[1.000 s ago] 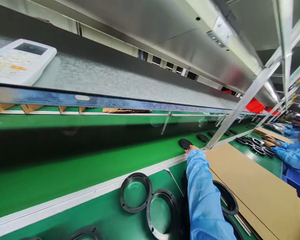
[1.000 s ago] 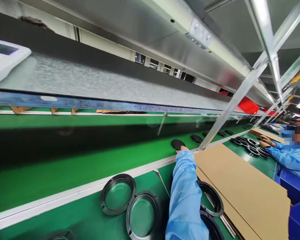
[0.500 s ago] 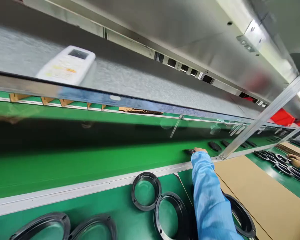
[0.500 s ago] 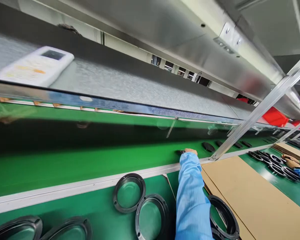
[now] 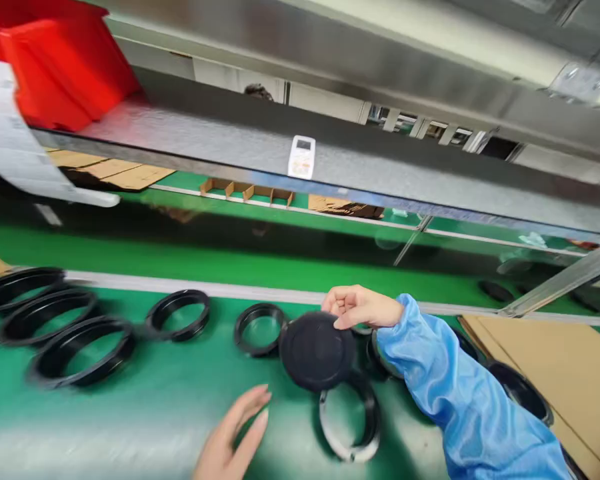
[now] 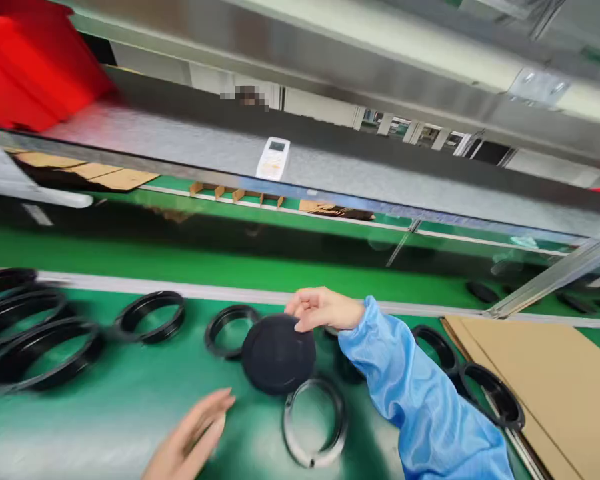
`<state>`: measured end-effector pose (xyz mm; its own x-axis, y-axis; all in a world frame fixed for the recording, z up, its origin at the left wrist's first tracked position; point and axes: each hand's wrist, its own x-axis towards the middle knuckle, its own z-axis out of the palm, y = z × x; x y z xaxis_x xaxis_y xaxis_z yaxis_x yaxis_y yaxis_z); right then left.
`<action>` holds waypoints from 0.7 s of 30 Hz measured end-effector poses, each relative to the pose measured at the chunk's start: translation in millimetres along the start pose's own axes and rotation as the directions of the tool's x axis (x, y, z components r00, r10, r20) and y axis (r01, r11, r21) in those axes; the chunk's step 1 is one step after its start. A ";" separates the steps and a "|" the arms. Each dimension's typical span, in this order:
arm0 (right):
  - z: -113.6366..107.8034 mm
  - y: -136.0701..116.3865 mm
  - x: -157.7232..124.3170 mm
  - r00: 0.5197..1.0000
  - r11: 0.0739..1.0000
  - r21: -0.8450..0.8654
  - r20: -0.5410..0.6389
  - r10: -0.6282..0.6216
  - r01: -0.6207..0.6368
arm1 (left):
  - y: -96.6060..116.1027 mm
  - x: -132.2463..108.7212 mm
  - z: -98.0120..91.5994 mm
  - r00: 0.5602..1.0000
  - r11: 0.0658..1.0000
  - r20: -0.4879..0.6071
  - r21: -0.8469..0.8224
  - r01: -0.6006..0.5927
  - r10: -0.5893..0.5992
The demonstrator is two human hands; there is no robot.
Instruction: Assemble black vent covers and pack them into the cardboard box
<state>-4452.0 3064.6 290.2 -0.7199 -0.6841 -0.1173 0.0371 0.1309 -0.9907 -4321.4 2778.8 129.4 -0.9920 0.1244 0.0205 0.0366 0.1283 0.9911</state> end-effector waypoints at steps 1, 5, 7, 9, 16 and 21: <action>24.8 0.7 6.7 0.992 1.000 -0.015 0.121 0.019 -0.017 | 11.3 -1.0 -1.3 0.994 0.967 0.028 -0.228 0.112 -0.108; 102.4 16.6 31.8 0.884 0.993 -0.072 0.452 0.121 -0.099 | 49.3 -3.7 -3.2 0.753 0.473 0.630 -0.613 0.633 -0.191; 125.3 27.1 40.9 0.869 0.981 -0.172 0.468 0.159 -0.087 | 53.3 -13.0 -7.9 0.633 0.348 0.763 -0.562 0.750 -0.133; 139.8 35.1 45.8 0.941 0.936 -0.351 0.318 0.115 0.004 | 47.6 -24.3 -16.7 0.665 0.271 0.734 -0.618 0.738 -0.138; 189.7 59.2 40.0 0.855 0.630 -0.733 -0.134 -0.501 0.255 | 29.1 -37.2 -61.0 0.888 0.120 0.322 -0.918 0.377 -0.328; 238.2 93.1 47.8 0.842 0.585 -0.778 -0.143 -0.521 0.230 | 32.9 -41.1 -84.8 0.926 0.107 0.221 -0.959 0.264 -0.307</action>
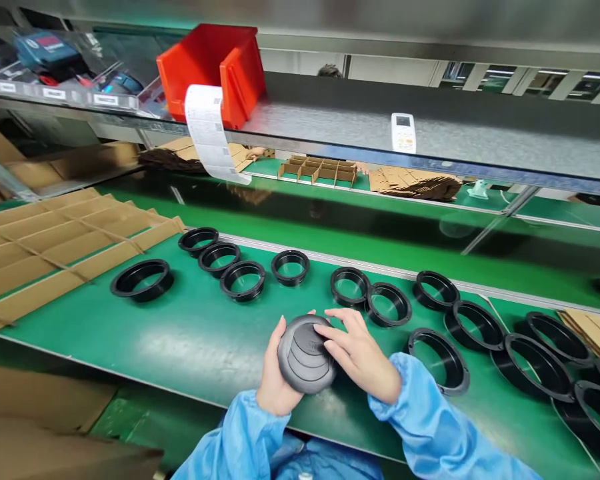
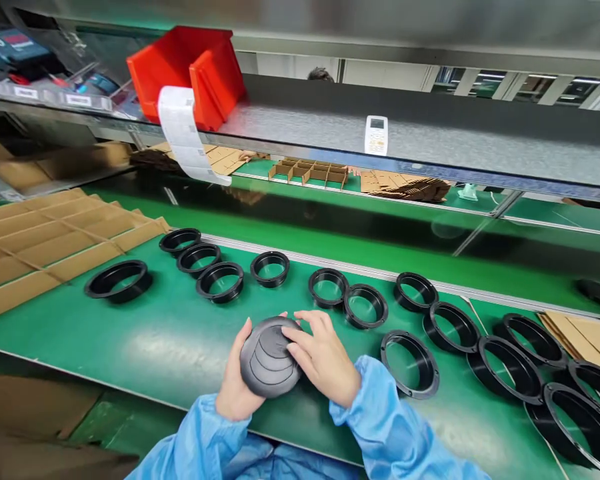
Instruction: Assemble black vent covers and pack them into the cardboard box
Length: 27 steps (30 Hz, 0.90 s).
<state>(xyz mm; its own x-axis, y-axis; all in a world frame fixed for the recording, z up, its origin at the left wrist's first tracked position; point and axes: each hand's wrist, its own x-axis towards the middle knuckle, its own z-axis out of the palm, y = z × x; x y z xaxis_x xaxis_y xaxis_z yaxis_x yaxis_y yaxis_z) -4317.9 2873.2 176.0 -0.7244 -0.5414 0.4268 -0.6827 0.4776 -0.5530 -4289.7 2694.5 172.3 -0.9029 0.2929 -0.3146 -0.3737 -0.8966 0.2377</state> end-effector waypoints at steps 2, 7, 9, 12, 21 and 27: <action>17.3 -0.9 -0.2 1.000 1.000 0.018 0.010 0.016 -0.016 | 4.1 -2.1 -4.1 1.000 1.000 0.009 -0.014 0.008 -0.007; 33.4 7.3 8.4 0.995 0.979 0.180 0.064 0.081 -0.092 | 8.4 0.4 -17.4 0.999 1.000 -0.052 -0.028 0.013 -0.014; 33.2 11.0 10.1 0.991 0.955 0.269 0.080 0.104 -0.122 | 9.5 1.2 -18.8 0.998 0.999 -0.065 -0.030 0.016 -0.018; 33.8 14.4 7.5 0.987 0.916 0.369 0.040 0.154 -0.158 | 11.6 1.3 -16.0 0.998 0.999 -0.058 -0.044 0.021 -0.023; 57.5 15.9 -15.3 0.979 0.977 -0.059 0.024 -0.203 0.204 | 9.6 18.2 1.9 0.969 0.997 -0.236 0.005 -0.076 0.075; 36.1 19.0 -15.6 0.999 1.000 0.026 -0.033 0.001 0.000 | -18.4 27.8 21.4 0.988 0.939 -0.149 0.333 0.091 -0.043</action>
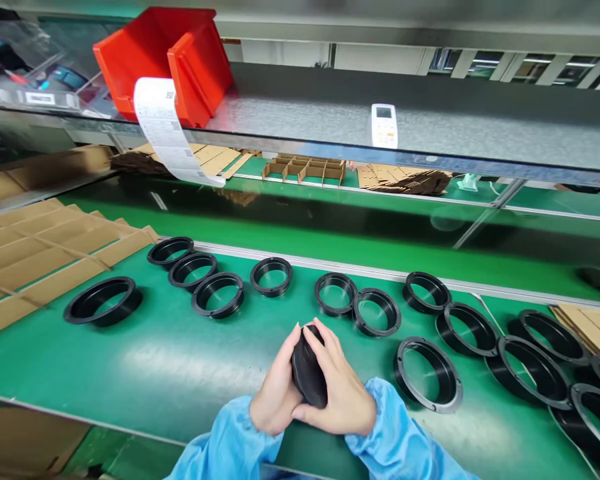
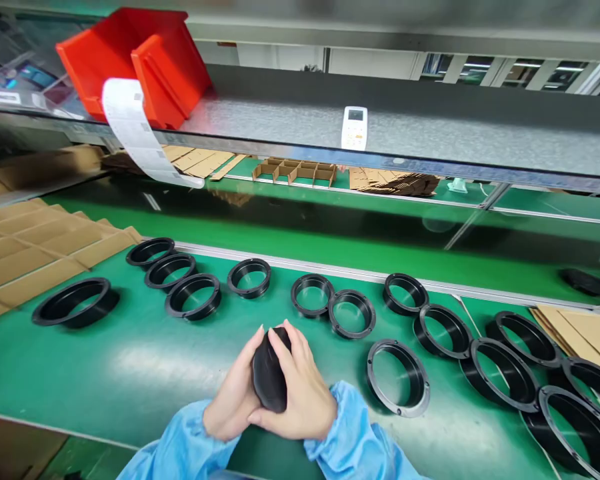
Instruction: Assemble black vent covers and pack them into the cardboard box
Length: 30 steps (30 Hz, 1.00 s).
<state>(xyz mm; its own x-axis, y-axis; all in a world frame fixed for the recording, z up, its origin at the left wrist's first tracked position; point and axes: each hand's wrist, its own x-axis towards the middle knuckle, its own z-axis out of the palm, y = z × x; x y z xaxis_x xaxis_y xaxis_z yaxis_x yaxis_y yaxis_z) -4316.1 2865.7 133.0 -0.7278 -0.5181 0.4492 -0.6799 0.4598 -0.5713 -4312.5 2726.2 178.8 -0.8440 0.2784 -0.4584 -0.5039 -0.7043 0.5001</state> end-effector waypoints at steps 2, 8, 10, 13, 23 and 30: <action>-10.0 -0.7 0.6 0.995 0.998 0.025 -0.076 0.064 -0.063 | 1.5 18.4 4.4 0.995 0.977 -0.014 0.189 -0.096 0.100; -22.1 1.5 1.4 0.927 0.968 -0.096 -0.325 0.189 -0.231 | 29.7 118.9 11.1 0.812 0.568 -0.067 0.748 -0.344 0.580; -21.4 3.3 1.5 0.927 0.963 -0.131 -0.326 0.184 -0.236 | 36.8 136.1 11.4 0.839 0.572 -0.033 0.746 -0.341 0.543; -20.9 4.1 0.7 0.938 0.957 -0.169 -0.298 0.178 -0.235 | 43.2 126.5 1.4 0.876 0.585 0.017 0.738 -0.336 0.481; -14.6 -6.1 -3.0 0.990 0.925 -0.356 -0.096 0.103 -0.131 | 33.7 -0.1 -63.6 0.941 0.694 -0.032 0.684 -0.225 0.337; -6.7 -32.6 14.7 0.985 0.823 -0.566 0.108 0.133 -0.049 | 22.2 -20.9 -77.8 0.968 0.787 -0.036 0.589 -0.181 0.249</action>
<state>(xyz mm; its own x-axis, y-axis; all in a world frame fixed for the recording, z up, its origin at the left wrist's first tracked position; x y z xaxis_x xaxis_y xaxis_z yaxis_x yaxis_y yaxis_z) -4305.2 2847.9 162.9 -0.7977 -0.5275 0.2922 -0.5746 0.8120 -0.1027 -4291.8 2654.0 142.4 -0.9357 0.0701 -0.3457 -0.3525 -0.2198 0.9096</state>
